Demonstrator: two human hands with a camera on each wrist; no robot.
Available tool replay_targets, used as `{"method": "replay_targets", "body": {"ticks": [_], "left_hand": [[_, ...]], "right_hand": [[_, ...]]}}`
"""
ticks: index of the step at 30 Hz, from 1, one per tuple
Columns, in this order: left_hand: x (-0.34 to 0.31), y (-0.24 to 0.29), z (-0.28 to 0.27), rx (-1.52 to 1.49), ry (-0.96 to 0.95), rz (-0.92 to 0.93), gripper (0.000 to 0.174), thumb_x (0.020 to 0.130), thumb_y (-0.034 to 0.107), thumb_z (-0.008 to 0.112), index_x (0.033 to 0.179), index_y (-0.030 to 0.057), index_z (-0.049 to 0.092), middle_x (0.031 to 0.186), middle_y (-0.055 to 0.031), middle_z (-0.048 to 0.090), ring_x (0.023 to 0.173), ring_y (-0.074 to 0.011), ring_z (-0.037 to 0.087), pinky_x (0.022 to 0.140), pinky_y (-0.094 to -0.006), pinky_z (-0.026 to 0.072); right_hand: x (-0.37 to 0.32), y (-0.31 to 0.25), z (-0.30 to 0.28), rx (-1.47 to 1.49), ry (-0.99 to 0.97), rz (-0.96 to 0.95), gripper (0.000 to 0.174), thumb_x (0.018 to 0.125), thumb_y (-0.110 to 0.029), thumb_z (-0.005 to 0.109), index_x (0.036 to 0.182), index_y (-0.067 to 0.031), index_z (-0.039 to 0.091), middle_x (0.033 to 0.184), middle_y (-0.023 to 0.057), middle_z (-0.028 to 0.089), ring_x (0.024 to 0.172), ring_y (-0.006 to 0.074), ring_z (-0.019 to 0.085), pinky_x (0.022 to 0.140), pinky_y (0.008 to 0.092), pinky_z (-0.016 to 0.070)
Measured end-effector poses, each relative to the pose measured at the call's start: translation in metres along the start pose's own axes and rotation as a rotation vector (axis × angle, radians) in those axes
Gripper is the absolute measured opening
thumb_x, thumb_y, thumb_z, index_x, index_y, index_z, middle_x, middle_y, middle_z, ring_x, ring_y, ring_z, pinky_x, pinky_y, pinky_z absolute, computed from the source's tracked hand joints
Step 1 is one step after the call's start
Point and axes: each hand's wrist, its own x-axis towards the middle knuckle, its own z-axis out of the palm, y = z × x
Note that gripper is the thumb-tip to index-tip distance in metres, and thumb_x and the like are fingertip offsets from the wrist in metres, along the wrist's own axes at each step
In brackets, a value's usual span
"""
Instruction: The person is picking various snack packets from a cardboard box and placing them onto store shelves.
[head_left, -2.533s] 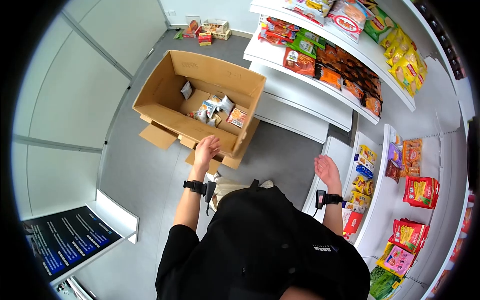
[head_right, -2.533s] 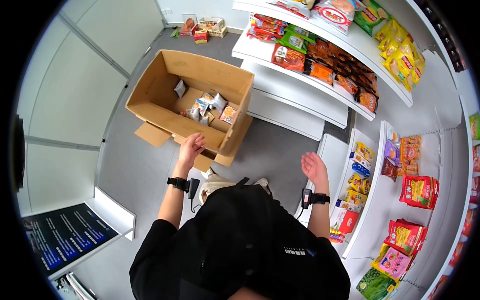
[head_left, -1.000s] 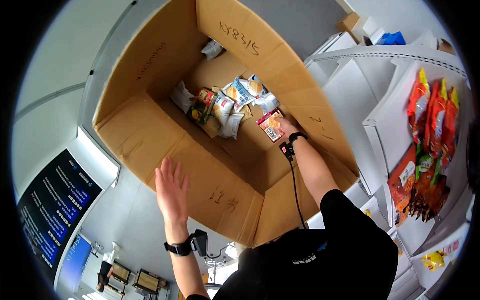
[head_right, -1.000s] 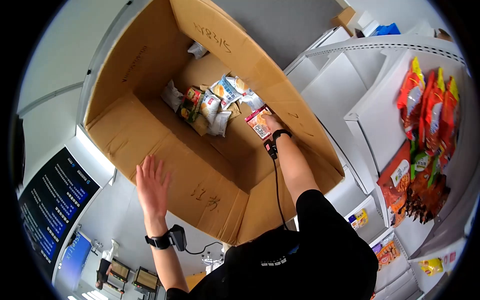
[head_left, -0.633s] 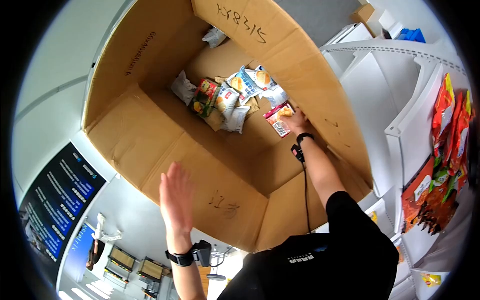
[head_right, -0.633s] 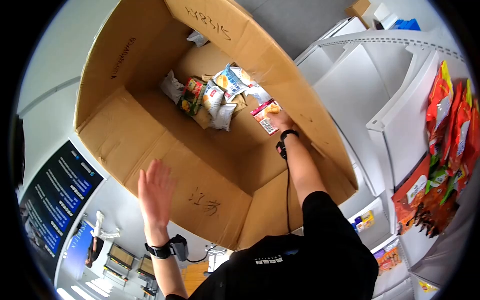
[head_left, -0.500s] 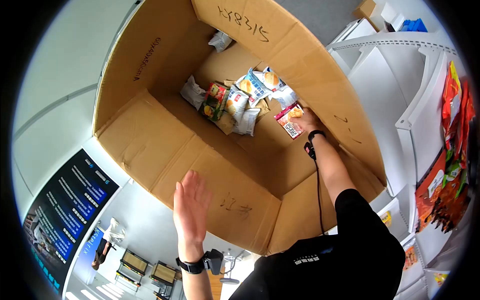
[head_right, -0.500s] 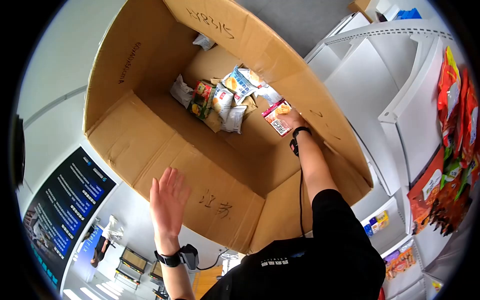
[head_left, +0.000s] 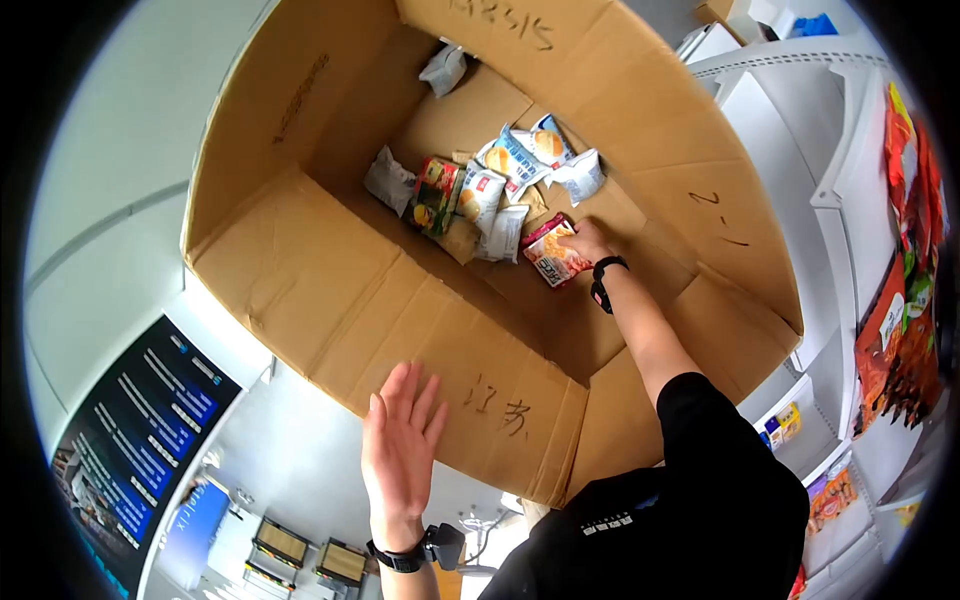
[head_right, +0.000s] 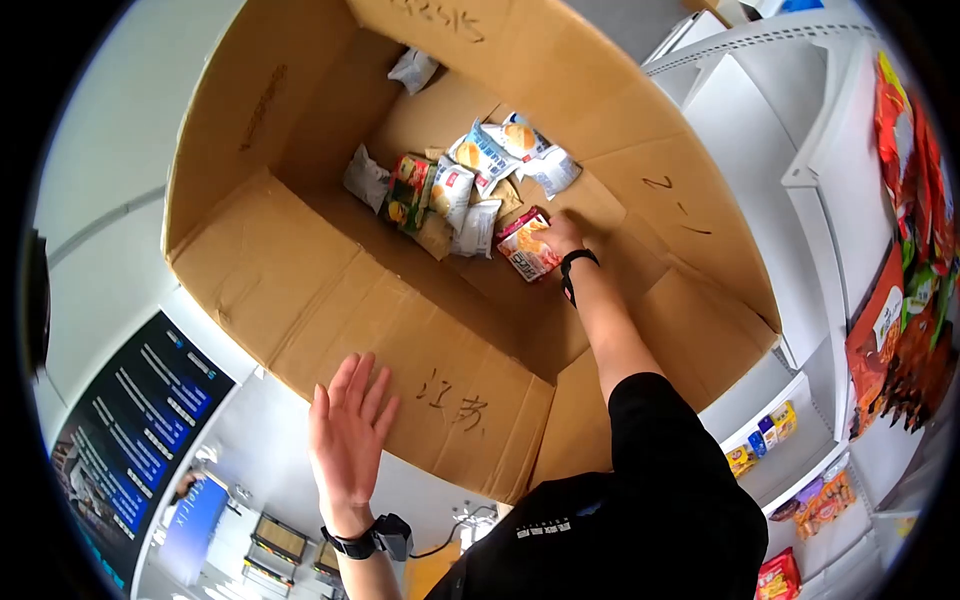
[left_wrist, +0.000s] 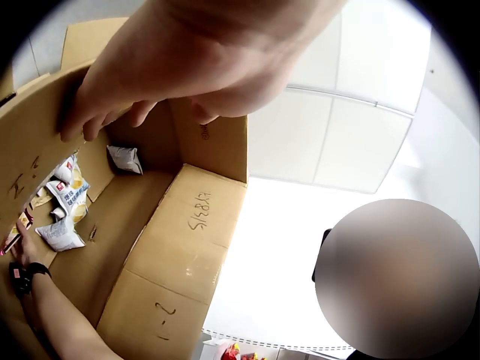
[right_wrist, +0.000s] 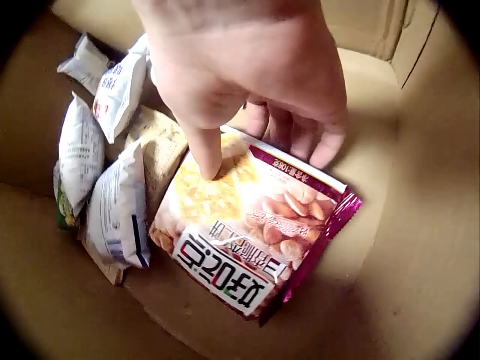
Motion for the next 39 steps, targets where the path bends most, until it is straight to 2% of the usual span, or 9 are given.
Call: {"method": "replay_targets", "body": {"ticks": [4,9,13,17,20,25,31,36,39], "left_hand": [[0.007,0.005,-0.003,-0.011,-0.012,-0.005,0.061,0.096,0.046,0.033,0.140,0.0031,0.029,0.147,-0.0163,0.024,0.136,-0.0313,0.025,0.110,-0.0454,0.0218],[0.015,0.004,-0.006,-0.020,-0.047,-0.013,0.062,0.096,0.047,0.033,0.140,0.0036,0.029,0.148,-0.0164,0.024,0.136,-0.0314,0.023,0.110,-0.0458,0.0198],[0.018,0.006,-0.009,0.014,-0.098,-0.019,0.063,0.096,0.047,0.033,0.140,0.0030,0.028,0.148,-0.0165,0.023,0.137,-0.0312,0.022,0.111,-0.0462,0.0183],[0.017,0.010,-0.013,0.070,-0.190,-0.039,0.066,0.095,0.048,0.036,0.141,0.0019,0.027,0.149,-0.0168,0.020,0.138,-0.0304,0.019,0.111,-0.0464,0.0166],[0.022,0.011,-0.020,0.071,-0.261,-0.090,0.068,0.094,0.048,0.039,0.141,0.0009,0.024,0.150,-0.0168,0.016,0.138,-0.0299,0.018,0.111,-0.0466,0.0157],[0.040,0.007,-0.030,0.083,-0.406,-0.135,0.072,0.091,0.050,0.044,0.143,0.0047,0.022,0.151,-0.0158,0.013,0.139,-0.0292,0.014,0.110,-0.0514,0.0148],[0.047,-0.003,-0.036,0.249,-0.482,-0.136,0.072,0.090,0.046,0.047,0.144,0.0065,0.022,0.152,-0.0125,0.013,0.140,-0.0296,0.013,0.109,-0.0533,0.0141],[0.075,-0.008,-0.044,0.432,-0.545,-0.110,0.069,0.091,0.047,0.042,0.145,0.0097,0.022,0.152,-0.0106,0.014,0.141,-0.0298,0.005,0.111,-0.0518,0.0057],[0.064,-0.005,-0.031,0.572,-0.597,-0.132,0.073,0.087,0.051,0.046,0.143,0.0083,0.026,0.150,-0.0096,0.022,0.139,-0.0284,0.019,0.111,-0.0490,0.0119]], "right_hand": [[-0.005,0.001,0.015,-0.011,-0.167,-0.012,0.044,0.067,-0.036,0.075,0.096,-0.0042,0.065,0.098,0.0157,0.065,0.092,0.0288,0.062,0.082,0.0367,0.0471],[-0.009,-0.011,-0.003,-0.269,-0.194,-0.130,0.029,0.075,-0.029,0.067,0.088,-0.0034,0.066,0.089,0.0196,0.064,0.085,0.0347,0.062,0.076,0.0415,0.0478],[-0.011,-0.017,-0.011,-0.334,-0.190,-0.125,0.021,0.076,-0.026,0.065,0.087,-0.0084,0.066,0.090,0.0156,0.065,0.085,0.0330,0.062,0.075,0.0404,0.0484],[-0.028,-0.044,-0.020,-0.460,-0.150,-0.135,0.020,0.076,-0.021,0.061,0.092,-0.0105,0.067,0.094,0.0150,0.065,0.090,0.0326,0.062,0.078,0.0412,0.0490],[-0.067,-0.099,-0.043,-0.555,0.056,-0.021,0.021,0.076,-0.017,0.059,0.093,-0.0080,0.067,0.096,0.0157,0.066,0.093,0.0326,0.062,0.080,0.0403,0.0499],[-0.145,-0.183,-0.111,-0.345,0.334,0.066,0.023,0.072,-0.017,0.060,0.091,-0.0063,0.069,0.096,0.0166,0.067,0.091,0.0311,0.065,0.078,0.0397,0.0514],[-0.294,-0.235,-0.212,0.111,0.535,0.054,0.031,0.078,-0.026,0.059,0.092,0.0013,0.066,0.096,0.0239,0.064,0.092,0.0382,0.062,0.079,0.0436,0.0496],[-0.411,-0.189,-0.240,0.420,0.793,-0.283,0.024,0.077,-0.024,0.062,0.086,-0.0009,0.064,0.079,0.0175,0.065,0.074,0.0307,0.064,0.067,0.0408,0.0501],[-0.519,-0.164,-0.245,0.890,0.718,-0.402,0.014,0.079,-0.010,0.057,0.082,0.0037,0.060,0.066,0.0081,0.062,0.059,0.0134,0.060,0.052,0.0291,0.0476]]}}
